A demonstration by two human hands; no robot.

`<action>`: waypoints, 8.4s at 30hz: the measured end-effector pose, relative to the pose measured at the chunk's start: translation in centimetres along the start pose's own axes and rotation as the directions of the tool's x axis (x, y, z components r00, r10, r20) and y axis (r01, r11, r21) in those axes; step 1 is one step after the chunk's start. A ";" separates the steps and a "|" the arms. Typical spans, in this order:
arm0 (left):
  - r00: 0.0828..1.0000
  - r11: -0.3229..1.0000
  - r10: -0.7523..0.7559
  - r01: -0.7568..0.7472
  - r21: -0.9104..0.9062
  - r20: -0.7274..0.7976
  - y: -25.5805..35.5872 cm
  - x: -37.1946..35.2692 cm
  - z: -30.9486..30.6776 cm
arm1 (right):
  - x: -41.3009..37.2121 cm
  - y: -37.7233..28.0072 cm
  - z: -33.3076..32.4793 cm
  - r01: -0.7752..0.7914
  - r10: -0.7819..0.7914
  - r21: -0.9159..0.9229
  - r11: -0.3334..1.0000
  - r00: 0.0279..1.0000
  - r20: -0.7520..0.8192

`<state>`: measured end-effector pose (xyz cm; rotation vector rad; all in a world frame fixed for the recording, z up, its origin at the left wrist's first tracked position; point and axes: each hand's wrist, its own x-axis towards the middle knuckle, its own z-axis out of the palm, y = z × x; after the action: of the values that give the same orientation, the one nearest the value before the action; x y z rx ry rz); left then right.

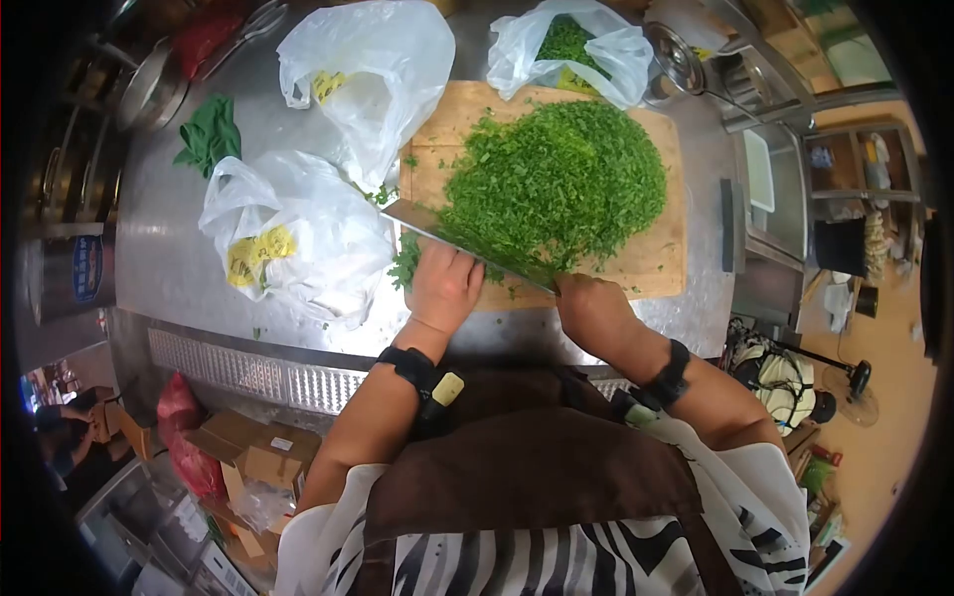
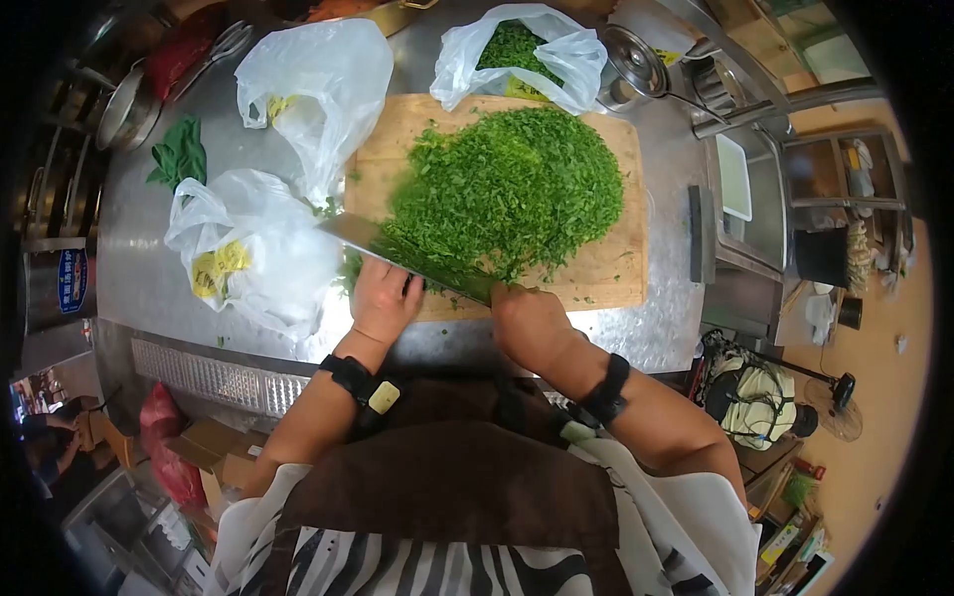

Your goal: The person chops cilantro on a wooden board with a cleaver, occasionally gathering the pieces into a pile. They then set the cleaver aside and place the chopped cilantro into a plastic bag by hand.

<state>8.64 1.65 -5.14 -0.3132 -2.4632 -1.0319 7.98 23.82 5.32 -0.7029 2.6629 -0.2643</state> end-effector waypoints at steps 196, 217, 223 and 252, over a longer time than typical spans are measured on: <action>1.000 0.992 -0.010 0.008 0.127 0.018 0.2 -1.2 -1.8 | -2.3 1.3 -1.6 -0.017 0.018 0.138 0.990 1.000 -0.009; 0.993 0.994 0.034 -0.045 0.096 0.109 -1.0 0.3 -3.4 | -1.1 0.8 -1.8 -0.160 0.166 0.161 0.974 0.986 -0.021; 0.996 0.996 0.023 -0.031 0.082 0.089 -1.9 2.8 -4.4 | -1.4 1.3 -1.0 -0.153 0.164 0.179 0.972 0.985 -0.048; 0.995 0.968 -0.035 0.010 0.252 0.096 3.3 0.0 -1.1 | -4.5 3.2 -2.1 -0.166 0.226 0.413 0.895 0.969 -0.100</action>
<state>10.24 3.12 -2.47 -0.2609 -2.6567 -0.7162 9.37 29.05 7.78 -0.2885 2.6592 -0.8075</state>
